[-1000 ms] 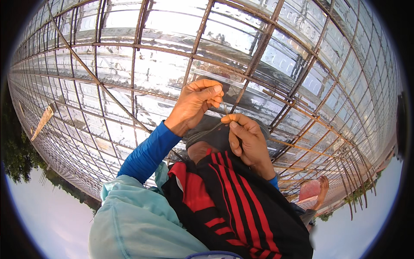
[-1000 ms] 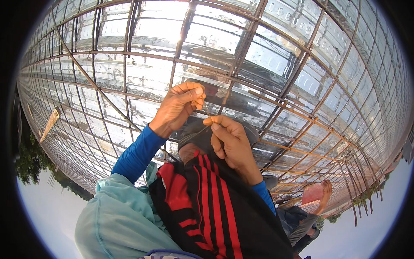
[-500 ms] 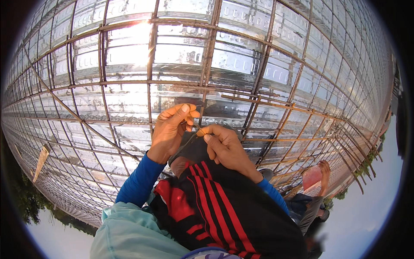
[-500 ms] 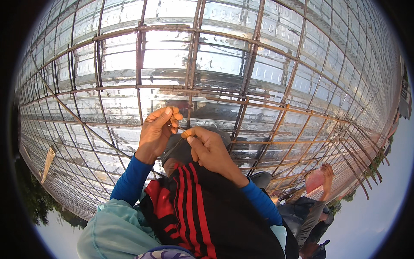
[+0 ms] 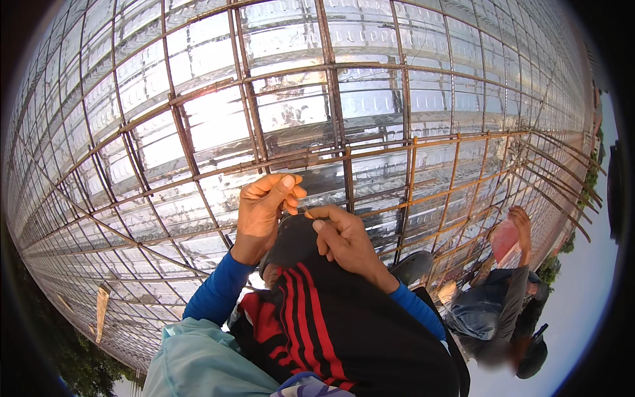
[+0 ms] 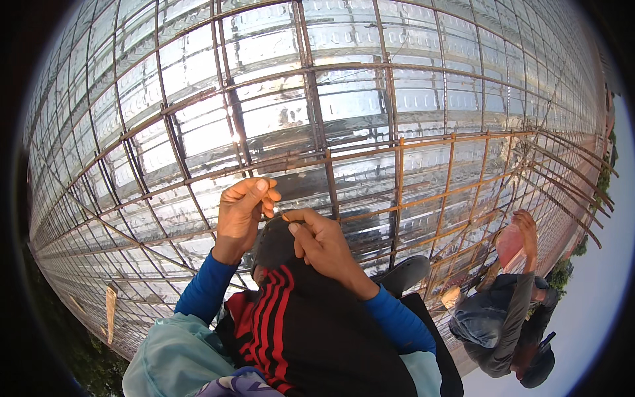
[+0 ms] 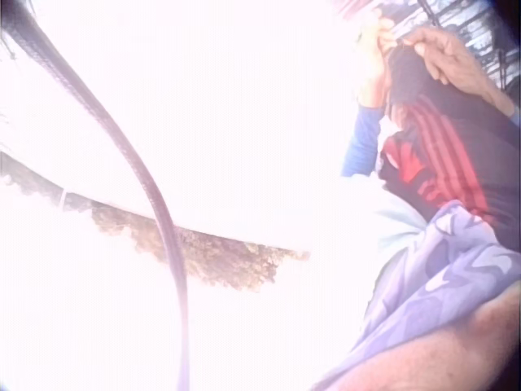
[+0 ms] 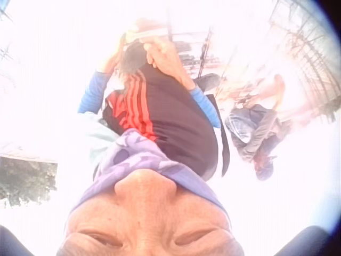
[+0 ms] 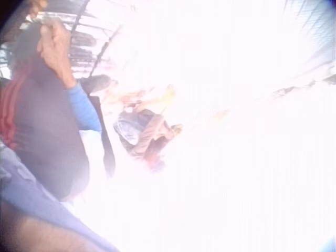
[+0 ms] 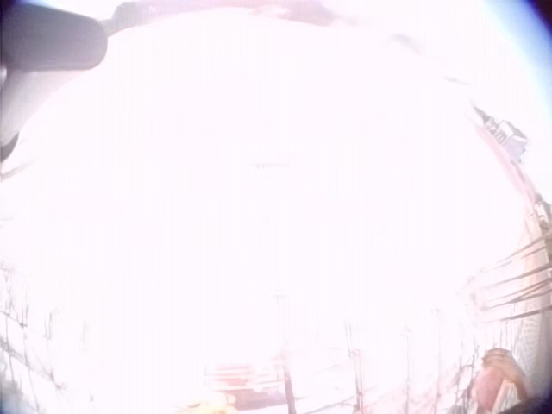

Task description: The person works on a metal scaffolding structure, using pliers to twist and secure wire ties at multiple joints. They repeatedly reach for ties, position them around intersecting bars, and tighten them to stabilize the frame. The work is performed at height with both hands actively manipulating the fasteners.

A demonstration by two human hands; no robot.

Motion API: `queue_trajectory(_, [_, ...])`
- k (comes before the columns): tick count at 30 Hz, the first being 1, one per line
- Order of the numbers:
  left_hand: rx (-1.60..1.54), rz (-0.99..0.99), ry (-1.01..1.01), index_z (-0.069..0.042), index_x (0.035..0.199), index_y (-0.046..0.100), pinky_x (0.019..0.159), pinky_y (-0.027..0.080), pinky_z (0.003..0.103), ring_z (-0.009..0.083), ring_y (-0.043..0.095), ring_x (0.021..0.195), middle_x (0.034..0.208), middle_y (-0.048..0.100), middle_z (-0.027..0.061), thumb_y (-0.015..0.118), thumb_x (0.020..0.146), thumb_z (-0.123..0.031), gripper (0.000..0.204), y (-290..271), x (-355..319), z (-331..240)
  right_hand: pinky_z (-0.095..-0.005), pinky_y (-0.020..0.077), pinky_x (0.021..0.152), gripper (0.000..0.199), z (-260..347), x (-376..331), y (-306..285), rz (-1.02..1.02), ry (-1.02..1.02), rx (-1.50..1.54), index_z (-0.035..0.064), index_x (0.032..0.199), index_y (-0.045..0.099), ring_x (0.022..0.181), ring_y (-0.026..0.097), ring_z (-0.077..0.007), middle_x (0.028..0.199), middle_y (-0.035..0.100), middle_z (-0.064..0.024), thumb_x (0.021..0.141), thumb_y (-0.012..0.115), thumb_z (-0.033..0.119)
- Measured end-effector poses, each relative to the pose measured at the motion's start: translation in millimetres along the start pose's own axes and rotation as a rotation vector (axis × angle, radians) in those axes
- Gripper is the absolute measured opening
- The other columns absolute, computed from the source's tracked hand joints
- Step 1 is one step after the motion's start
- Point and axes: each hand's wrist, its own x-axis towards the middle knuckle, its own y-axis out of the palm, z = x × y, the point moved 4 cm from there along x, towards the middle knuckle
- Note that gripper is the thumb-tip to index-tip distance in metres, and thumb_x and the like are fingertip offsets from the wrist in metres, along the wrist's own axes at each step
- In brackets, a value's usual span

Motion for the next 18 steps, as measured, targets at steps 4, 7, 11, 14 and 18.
queue_trajectory(4, [-0.026,0.009,0.018,0.001,0.111,0.077,0.061,0.056,0.025,0.0098,0.068,0.07,0.085,0.076,0.0074,0.072,0.106,-0.024,0.026,13.8,5.2,1.2,-0.0253,0.0431,0.051,0.023,4.2,-5.5,-9.5,-0.08,-0.119,-0.074,-0.0012,0.124,0.07,0.055,0.054,-0.0049,0.063,0.059,0.0012,0.111,0.056,0.012])
queue_trajectory(7, [-0.214,0.036,-0.057,0.001,0.112,0.076,0.059,0.055,0.024,0.009,0.067,0.07,0.083,0.074,0.0063,0.071,0.107,-0.024,0.026,27.2,8.2,-0.7,-0.0261,0.0446,0.053,0.022,14.5,-11.3,-2.5,-0.152,-0.178,-0.069,-0.0013,0.123,0.071,0.056,0.056,-0.0049,0.063,0.058,0.0016,0.11,0.057,0.01])
queue_trajectory(11, [-0.33,-0.031,-0.129,-0.001,0.113,0.075,0.058,0.052,0.022,0.0085,0.066,0.068,0.081,0.071,0.004,0.071,0.107,-0.024,0.025,31.2,8.4,1.2,-0.0255,0.0439,0.054,0.022,9.6,-11.5,9.2,-0.238,-0.195,-0.051,-0.0017,0.124,0.07,0.057,0.055,-0.0043,0.064,0.058,0.0013,0.11,0.057,0.01])
queue_trajectory(14, [-0.293,-0.068,-0.039,-0.001,0.11,0.077,0.058,0.053,0.023,0.0088,0.065,0.067,0.084,0.074,0.0062,0.072,0.106,-0.023,0.022,24.2,7.7,-2.4,-0.0244,0.0427,0.054,0.022,3.6,-4.1,14.4,-0.23,-0.17,0.001,-0.0013,0.124,0.07,0.057,0.053,-0.0038,0.065,0.058,0.0017,0.112,0.057,0.012])
queue_trajectory(18, [-0.263,-0.081,0.122,-0.001,0.108,0.077,0.06,0.054,0.025,0.0098,0.065,0.066,0.087,0.077,0.0088,0.073,0.105,-0.022,0.022,17.5,9.3,-12.9,-0.0229,0.0407,0.054,0.022,6.5,10.4,11.9,-0.181,-0.166,-0.041,-0.0008,0.123,0.07,0.058,0.051,-0.0021,0.066,0.056,0.0034,0.113,0.056,0.013])
